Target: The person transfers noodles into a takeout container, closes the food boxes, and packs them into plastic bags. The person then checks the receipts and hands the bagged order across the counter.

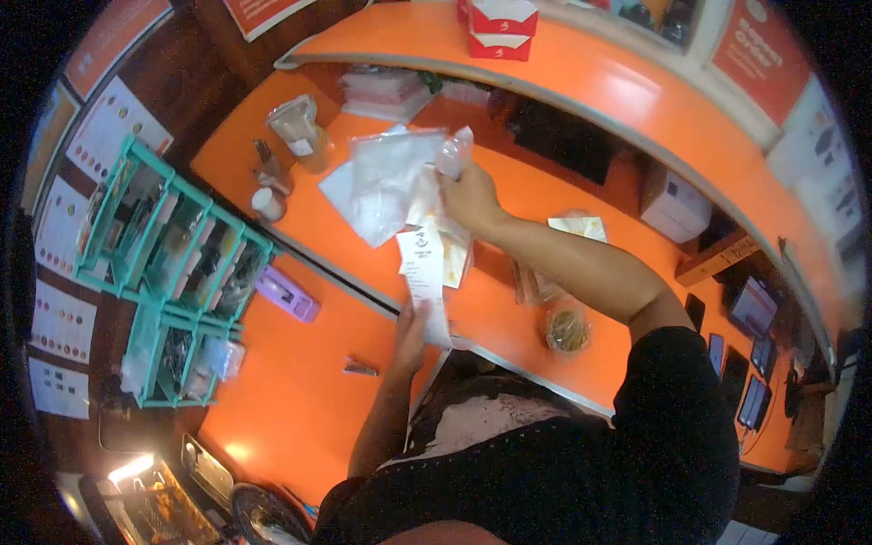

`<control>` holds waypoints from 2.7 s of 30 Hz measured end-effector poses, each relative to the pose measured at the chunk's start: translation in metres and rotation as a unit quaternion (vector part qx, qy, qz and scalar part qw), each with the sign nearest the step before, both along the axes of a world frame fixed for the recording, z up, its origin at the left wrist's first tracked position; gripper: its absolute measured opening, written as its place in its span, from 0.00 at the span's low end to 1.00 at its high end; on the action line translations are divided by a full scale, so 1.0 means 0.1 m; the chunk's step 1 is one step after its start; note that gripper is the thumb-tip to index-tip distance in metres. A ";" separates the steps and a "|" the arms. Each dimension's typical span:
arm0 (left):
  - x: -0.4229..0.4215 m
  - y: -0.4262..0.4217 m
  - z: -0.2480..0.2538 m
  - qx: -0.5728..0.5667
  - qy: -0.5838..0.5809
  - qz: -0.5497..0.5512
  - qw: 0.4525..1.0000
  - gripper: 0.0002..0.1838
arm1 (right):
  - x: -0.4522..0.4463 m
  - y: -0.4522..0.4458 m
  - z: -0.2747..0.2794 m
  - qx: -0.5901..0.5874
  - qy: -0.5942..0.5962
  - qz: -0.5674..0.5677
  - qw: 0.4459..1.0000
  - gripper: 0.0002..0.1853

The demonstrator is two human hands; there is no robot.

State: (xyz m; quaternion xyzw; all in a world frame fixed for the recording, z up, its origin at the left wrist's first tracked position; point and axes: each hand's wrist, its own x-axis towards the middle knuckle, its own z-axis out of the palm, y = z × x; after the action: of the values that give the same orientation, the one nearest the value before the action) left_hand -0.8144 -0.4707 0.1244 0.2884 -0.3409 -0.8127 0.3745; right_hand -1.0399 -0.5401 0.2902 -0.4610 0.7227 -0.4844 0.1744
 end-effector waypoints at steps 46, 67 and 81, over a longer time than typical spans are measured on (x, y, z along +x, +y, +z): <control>-0.01 0.11 0.24 -0.134 -0.377 -0.165 0.901 0.15 | -0.09 3.61 -2.12 -0.050 -0.145 -0.157 0.976 0.46; -0.94 1.27 0.53 -0.293 -0.303 -0.134 0.897 0.18 | -1.83 3.17 -0.79 0.148 -0.151 0.090 0.973 0.17; -2.14 1.15 1.13 -0.565 -0.370 0.051 0.735 0.23 | -1.69 3.48 -0.79 0.139 -0.402 0.183 0.886 0.18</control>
State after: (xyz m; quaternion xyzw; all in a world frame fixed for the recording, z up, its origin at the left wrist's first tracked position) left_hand -1.0284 -0.3560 0.2371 0.3186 -0.8340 -0.2791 0.3536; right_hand -1.2093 -0.1921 0.2111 -0.3220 0.5531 -0.4821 0.5982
